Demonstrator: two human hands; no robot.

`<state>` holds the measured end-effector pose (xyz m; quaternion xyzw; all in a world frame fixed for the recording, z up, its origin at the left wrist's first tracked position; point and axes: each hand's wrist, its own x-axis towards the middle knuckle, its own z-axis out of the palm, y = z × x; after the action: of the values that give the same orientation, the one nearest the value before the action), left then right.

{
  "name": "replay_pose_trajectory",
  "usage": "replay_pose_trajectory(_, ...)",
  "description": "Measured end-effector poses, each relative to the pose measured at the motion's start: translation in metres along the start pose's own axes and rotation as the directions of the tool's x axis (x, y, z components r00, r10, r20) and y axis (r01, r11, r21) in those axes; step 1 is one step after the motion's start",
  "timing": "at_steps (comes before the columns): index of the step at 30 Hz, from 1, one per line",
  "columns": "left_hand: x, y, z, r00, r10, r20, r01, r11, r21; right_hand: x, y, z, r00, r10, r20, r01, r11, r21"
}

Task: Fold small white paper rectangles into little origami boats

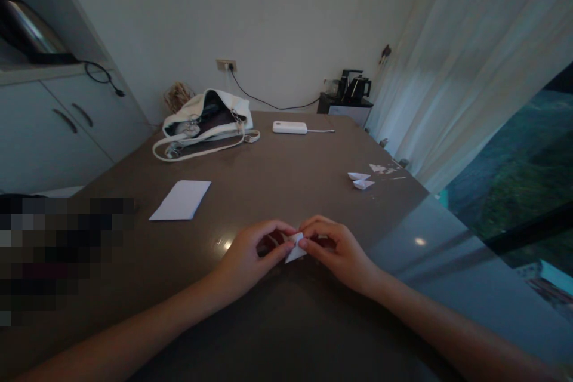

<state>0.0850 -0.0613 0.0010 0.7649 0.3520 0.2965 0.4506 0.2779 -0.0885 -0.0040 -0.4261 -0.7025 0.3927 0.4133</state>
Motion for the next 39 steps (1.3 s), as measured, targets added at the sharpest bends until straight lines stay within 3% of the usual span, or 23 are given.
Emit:
replay_pose_trajectory(7,-0.005,0.008,0.001,0.989,0.141,-0.042,-0.128,0.965,0.228,-0.002,-0.001,0.003,0.993,0.079,0.084,-0.093,0.981,0.168)
replay_pose_trajectory(16,-0.008,0.008,0.006,0.973,0.216,-0.076,-0.176,0.918,0.354,-0.001,-0.001,0.011,0.96,0.262,0.097,-0.279,0.899,0.338)
replay_pose_trajectory(23,-0.011,0.008,0.01,0.963,0.249,-0.101,-0.185,0.886,0.425,-0.002,0.001,0.015,0.93,0.337,0.144,-0.365,0.816,0.449)
replay_pose_trajectory(30,-0.012,0.006,0.014,0.956,0.283,-0.08,-0.216,0.86,0.462,-0.004,0.003,0.019,0.92,0.347,0.181,-0.39,0.779,0.491)
replay_pose_trajectory(39,-0.015,0.004,0.02,0.931,0.355,-0.084,-0.257,0.801,0.54,-0.004,0.003,0.019,0.941,0.317,0.116,-0.334,0.833,0.441)
